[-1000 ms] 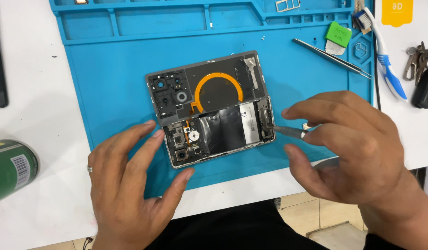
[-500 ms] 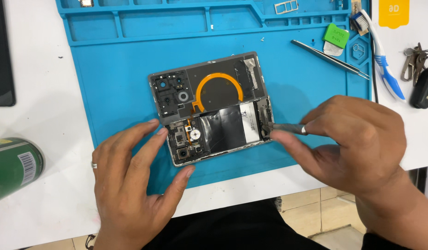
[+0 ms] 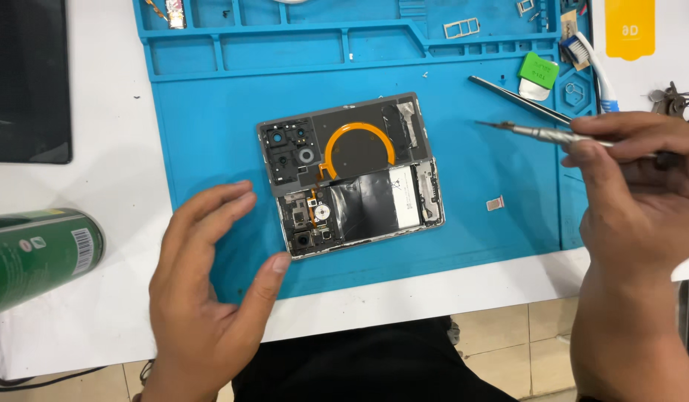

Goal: The person disassembles a smartphone on a blue work mat, using tweezers and a screwdriver to remove the back cover and internal components. They then reassemble the phone by placing the back cover back on and securing it with screws.

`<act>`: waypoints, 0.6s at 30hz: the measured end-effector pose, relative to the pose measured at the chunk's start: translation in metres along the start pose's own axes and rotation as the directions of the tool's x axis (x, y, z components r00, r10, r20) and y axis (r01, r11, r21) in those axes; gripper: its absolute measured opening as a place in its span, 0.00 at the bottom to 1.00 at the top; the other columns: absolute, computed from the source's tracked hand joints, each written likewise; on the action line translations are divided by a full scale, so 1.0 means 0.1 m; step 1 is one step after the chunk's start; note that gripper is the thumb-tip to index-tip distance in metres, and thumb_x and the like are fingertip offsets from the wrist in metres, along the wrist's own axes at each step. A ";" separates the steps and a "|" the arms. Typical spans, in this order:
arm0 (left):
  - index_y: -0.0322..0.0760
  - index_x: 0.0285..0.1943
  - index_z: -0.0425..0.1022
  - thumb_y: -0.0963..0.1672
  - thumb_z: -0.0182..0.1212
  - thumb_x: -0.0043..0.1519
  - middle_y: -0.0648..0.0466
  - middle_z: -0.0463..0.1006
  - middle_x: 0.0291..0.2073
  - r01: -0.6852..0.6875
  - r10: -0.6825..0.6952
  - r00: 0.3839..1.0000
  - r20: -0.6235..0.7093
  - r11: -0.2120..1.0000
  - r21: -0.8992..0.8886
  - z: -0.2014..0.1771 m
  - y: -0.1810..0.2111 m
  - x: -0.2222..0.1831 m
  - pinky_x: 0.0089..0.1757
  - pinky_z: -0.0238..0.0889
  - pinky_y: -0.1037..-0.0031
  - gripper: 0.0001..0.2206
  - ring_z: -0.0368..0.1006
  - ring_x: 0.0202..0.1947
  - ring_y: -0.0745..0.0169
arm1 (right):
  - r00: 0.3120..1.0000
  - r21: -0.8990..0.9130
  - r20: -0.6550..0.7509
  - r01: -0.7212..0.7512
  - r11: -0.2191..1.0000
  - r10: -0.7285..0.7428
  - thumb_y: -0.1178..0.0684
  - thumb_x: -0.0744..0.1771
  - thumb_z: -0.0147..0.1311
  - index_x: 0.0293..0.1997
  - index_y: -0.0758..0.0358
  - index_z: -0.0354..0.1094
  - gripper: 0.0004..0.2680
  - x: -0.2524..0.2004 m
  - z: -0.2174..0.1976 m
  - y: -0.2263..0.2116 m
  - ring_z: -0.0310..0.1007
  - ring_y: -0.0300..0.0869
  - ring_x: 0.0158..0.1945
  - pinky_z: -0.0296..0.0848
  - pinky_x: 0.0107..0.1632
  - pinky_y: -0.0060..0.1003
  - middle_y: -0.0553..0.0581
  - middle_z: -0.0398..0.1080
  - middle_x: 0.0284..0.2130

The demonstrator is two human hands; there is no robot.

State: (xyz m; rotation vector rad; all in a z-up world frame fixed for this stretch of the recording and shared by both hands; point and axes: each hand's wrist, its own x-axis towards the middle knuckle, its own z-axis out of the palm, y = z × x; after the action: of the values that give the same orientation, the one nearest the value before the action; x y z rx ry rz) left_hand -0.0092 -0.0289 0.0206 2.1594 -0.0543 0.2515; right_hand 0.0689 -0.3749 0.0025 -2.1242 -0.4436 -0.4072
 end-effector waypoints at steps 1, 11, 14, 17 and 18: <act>0.26 0.56 0.66 0.42 0.58 0.57 0.38 0.69 0.54 -0.002 0.002 1.000 -0.003 1.000 0.004 -0.02 0.02 0.04 0.59 0.62 0.60 0.19 0.67 0.58 0.44 | 1.000 0.004 -0.002 0.004 1.000 -0.004 0.77 0.72 0.52 0.45 0.79 0.52 0.09 0.01 0.00 -0.02 0.72 0.63 0.53 0.78 0.50 0.45 0.83 0.64 0.45; 0.31 0.59 0.58 0.40 0.53 0.59 0.45 0.67 0.56 0.297 -0.277 0.954 0.117 0.816 -0.496 -0.05 0.03 0.21 0.56 0.67 0.70 0.19 0.69 0.57 0.54 | 0.929 -0.547 0.342 0.320 0.773 -0.142 0.65 0.68 0.65 0.42 0.73 0.70 0.06 0.06 0.09 -0.05 0.74 0.56 0.46 0.71 0.49 0.45 0.68 0.74 0.41; 0.33 0.58 0.60 0.40 0.54 0.59 0.47 0.68 0.55 0.315 -0.300 0.946 0.123 0.763 -0.565 -0.10 0.03 0.21 0.57 0.67 0.69 0.17 0.70 0.58 0.53 | 0.915 -0.617 0.379 0.361 0.700 -0.137 0.61 0.69 0.65 0.47 0.73 0.71 0.07 0.09 0.12 -0.14 0.74 0.55 0.48 0.71 0.49 0.44 0.66 0.75 0.44; 0.35 0.57 0.62 0.41 0.53 0.60 0.49 0.69 0.54 0.335 -0.314 0.939 0.143 0.733 -0.592 -0.12 0.01 0.22 0.56 0.68 0.69 0.16 0.71 0.58 0.52 | 0.929 -0.550 0.371 0.220 0.806 0.000 0.60 0.69 0.61 0.51 0.72 0.68 0.09 0.22 0.26 -0.43 0.72 0.50 0.45 0.70 0.40 0.39 0.63 0.75 0.44; 0.36 0.57 0.62 0.40 0.53 0.60 0.49 0.69 0.53 0.338 -0.314 0.938 0.148 0.730 -0.594 -0.12 0.00 0.23 0.55 0.69 0.70 0.15 0.72 0.57 0.52 | 0.912 -0.475 0.379 0.049 0.879 0.154 0.58 0.68 0.57 0.52 0.69 0.65 0.09 0.28 0.32 -0.56 0.70 0.44 0.40 0.68 0.31 0.35 0.58 0.74 0.42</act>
State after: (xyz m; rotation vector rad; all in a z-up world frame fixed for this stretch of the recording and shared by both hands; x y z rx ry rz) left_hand 0.0111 -0.0182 0.0319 1.4803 0.2018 -0.0215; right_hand 0.0722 -0.3139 0.0379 -2.7155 -0.5611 -0.0253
